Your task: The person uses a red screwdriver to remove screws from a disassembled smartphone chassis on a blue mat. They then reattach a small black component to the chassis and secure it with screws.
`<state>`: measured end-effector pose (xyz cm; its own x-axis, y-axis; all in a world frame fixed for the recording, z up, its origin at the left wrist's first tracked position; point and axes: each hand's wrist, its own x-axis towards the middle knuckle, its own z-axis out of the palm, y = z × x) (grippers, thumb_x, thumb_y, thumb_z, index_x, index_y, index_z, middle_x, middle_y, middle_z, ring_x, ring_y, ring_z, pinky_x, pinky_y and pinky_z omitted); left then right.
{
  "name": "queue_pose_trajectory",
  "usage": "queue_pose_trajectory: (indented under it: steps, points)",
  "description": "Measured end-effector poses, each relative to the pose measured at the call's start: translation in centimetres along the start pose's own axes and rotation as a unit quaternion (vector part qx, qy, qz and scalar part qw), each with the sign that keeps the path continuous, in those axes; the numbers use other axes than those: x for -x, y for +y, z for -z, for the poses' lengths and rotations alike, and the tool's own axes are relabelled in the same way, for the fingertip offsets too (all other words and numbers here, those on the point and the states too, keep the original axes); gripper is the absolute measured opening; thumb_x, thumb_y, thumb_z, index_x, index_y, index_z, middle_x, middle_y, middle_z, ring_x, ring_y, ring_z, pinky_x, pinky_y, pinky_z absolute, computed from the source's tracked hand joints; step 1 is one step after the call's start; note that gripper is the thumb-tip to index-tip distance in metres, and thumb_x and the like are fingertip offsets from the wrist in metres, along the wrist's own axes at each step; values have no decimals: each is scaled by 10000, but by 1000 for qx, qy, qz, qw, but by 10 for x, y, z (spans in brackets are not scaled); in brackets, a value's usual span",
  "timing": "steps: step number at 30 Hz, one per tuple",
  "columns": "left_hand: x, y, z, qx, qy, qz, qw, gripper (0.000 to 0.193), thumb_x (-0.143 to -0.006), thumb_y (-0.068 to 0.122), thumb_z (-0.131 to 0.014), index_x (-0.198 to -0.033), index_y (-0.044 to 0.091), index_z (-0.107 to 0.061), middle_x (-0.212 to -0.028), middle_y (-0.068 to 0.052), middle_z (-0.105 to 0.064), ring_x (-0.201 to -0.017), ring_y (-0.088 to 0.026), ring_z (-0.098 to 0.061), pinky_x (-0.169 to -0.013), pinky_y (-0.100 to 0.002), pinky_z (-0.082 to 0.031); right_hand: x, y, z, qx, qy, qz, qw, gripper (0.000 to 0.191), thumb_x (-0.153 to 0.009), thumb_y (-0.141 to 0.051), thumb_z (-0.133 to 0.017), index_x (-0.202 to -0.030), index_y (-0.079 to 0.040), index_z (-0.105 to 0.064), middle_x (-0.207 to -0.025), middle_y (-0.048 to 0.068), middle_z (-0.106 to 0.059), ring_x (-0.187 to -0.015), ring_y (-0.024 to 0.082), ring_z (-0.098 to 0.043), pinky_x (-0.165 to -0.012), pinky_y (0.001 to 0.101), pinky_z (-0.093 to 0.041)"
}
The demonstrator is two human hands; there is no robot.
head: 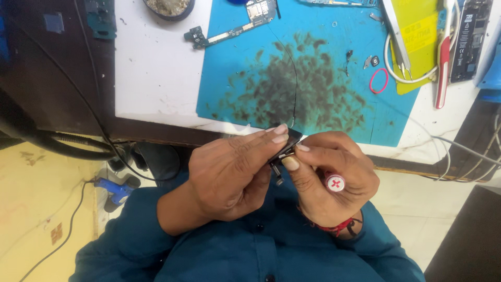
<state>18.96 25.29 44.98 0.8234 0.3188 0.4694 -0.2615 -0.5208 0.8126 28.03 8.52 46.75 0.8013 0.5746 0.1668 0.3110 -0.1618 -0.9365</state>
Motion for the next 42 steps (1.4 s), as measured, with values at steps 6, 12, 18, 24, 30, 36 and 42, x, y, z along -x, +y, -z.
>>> queue_pose_trajectory:
  steps: [6,12,18,24,30,36,42]
  points:
    - [-1,1,0,24,-20,47,998,311,-1025,-17,-659,-1331,13,-611,-1239,-142,-744,-977,-231,-791,-754,-279,-610,-5,-4,2,-20,-1,-39,999,213,-926,69,-814,-1100,15,-703,-971,120,-700,-695,58,-579,-612,179,-440]
    - [-4,1,4,51,-56,97,992,373,-999,4,-694,-1364,27,-618,-1022,-105,-753,-794,-210,-761,-680,-276,-568,-10,1,0,-97,4,-83,992,151,-950,97,-804,-1028,34,-692,-971,110,-693,-723,63,-579,-632,184,-452]
    - [-7,6,5,71,-63,142,985,411,-930,11,-706,-1336,33,-644,-890,-81,-743,-726,-193,-731,-668,-290,-539,-14,2,3,-129,-22,-138,982,121,-953,96,-790,-991,34,-692,-948,91,-674,-773,69,-595,-673,196,-472]
    - [-6,5,4,111,-71,169,977,372,-978,28,-686,-1347,8,-639,-922,-100,-749,-776,-177,-760,-660,-239,-561,-15,9,3,-139,-27,-161,977,126,-950,82,-787,-1007,19,-694,-920,70,-654,-758,61,-583,-657,192,-460]
    - [-6,4,2,156,-86,197,964,338,-1031,51,-638,-1362,-15,-631,-891,-95,-750,-751,-153,-760,-701,-251,-567,-16,13,4,-165,-29,-165,972,113,-962,67,-780,-985,17,-682,-901,65,-655,-766,67,-592,-669,199,-467]
    - [-8,1,3,151,-108,199,962,326,-1048,60,-611,-1364,-20,-621,-822,-89,-725,-680,-151,-727,-641,-263,-532,-19,19,6,-171,-43,-172,969,128,-975,59,-783,-926,23,-671,-888,61,-655,-778,77,-589,-687,212,-465]
    - [-8,-3,-1,119,-110,197,967,318,-1039,61,-620,-1350,-1,-637,-792,-91,-712,-651,-166,-712,-620,-275,-514,-20,29,8,-209,-61,-211,953,156,-977,58,-779,-949,-1,-638,-904,48,-627,-778,83,-566,-680,215,-449]
